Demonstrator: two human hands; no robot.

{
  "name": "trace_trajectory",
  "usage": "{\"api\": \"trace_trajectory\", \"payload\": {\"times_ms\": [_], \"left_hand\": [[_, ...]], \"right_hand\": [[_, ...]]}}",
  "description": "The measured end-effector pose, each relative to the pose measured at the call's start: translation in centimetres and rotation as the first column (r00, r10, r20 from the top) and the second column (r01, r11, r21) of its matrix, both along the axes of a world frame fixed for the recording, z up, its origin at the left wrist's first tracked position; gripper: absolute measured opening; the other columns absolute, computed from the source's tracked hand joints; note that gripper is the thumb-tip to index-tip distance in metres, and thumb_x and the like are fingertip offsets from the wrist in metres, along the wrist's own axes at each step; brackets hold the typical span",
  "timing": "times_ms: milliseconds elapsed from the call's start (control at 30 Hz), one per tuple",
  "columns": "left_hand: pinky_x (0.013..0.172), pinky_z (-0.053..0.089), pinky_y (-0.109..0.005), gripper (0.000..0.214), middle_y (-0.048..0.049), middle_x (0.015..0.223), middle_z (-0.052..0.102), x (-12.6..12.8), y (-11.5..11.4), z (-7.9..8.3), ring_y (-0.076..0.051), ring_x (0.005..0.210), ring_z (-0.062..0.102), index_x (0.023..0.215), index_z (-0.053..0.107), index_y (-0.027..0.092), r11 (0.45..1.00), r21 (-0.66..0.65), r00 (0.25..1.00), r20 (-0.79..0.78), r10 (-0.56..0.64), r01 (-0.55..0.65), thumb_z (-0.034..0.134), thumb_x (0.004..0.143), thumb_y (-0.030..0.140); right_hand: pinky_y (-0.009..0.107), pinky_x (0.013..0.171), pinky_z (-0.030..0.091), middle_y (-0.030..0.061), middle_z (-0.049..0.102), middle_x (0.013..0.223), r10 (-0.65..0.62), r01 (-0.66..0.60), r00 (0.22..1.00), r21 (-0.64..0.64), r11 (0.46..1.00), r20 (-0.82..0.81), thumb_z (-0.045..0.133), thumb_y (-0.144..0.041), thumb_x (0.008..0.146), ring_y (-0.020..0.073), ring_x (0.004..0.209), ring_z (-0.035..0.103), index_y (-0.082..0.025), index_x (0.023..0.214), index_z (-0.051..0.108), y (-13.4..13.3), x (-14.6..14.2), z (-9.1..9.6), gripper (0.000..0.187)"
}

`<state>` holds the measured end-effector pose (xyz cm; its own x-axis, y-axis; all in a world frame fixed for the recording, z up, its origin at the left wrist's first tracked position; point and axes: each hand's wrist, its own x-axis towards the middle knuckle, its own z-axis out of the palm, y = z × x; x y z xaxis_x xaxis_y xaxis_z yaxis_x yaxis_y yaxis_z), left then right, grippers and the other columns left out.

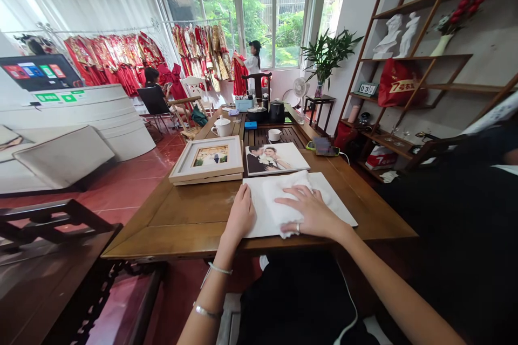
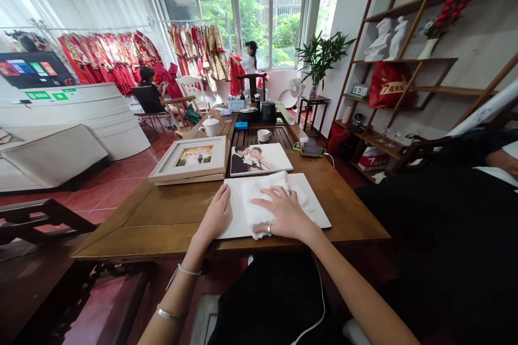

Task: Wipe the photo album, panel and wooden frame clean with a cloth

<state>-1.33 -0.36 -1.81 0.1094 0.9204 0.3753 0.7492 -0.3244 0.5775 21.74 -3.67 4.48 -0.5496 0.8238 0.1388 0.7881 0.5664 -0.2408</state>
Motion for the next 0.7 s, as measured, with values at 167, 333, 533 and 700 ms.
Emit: {"api": "trace_trajectory", "payload": {"times_ms": [167,333,533,700], "left_hand": [[0.115,0.027,-0.048,0.047,-0.0216,0.144,0.039,0.0,0.0,0.0,-0.029,0.138,0.032,0.132,0.044,0.005,1.0,0.007,1.0,-0.003,-0.007,0.007,0.035,0.087,0.014],[0.114,0.027,-0.047,0.047,-0.0228,0.145,0.037,0.2,-0.2,0.4,-0.029,0.139,0.03,0.133,0.043,0.004,1.0,-0.03,1.0,-0.016,0.004,-0.005,0.032,0.089,0.015],[0.115,0.026,-0.045,0.046,-0.0209,0.145,0.038,0.3,-0.5,1.0,-0.027,0.139,0.03,0.133,0.044,0.006,0.999,-0.049,1.0,0.001,0.008,-0.008,0.031,0.089,0.016],[0.115,0.027,-0.044,0.047,-0.0192,0.147,0.037,0.2,-0.6,1.1,-0.026,0.14,0.028,0.134,0.044,0.008,0.998,-0.065,1.0,0.024,-0.011,0.012,0.034,0.089,0.016]], "right_hand": [[0.071,0.101,0.009,0.0088,0.036,0.148,-0.07,0.074,0.997,-0.105,0.992,0.042,0.051,-0.078,0.07,0.0393,0.136,0.018,-0.036,0.136,0.045,5.0,-2.3,0.6,0.079],[0.068,0.101,0.015,0.0108,0.042,0.143,-0.06,0.063,0.997,-0.085,0.994,0.042,0.052,-0.075,0.072,0.0375,0.132,0.026,-0.033,0.134,0.048,6.7,-3.7,1.2,0.075],[0.066,0.104,0.013,0.008,0.048,0.14,0.135,-0.135,0.991,-0.03,0.99,0.008,0.057,-0.075,0.069,0.0353,0.131,0.03,-0.036,0.13,0.052,2.5,-3.1,0.8,0.072],[0.065,0.106,0.007,0.007,0.047,0.141,0.216,-0.216,0.976,-0.036,0.976,-0.006,0.059,-0.074,0.067,0.0351,0.133,0.029,-0.038,0.13,0.05,-2.6,-1.4,0.6,0.074]]}}
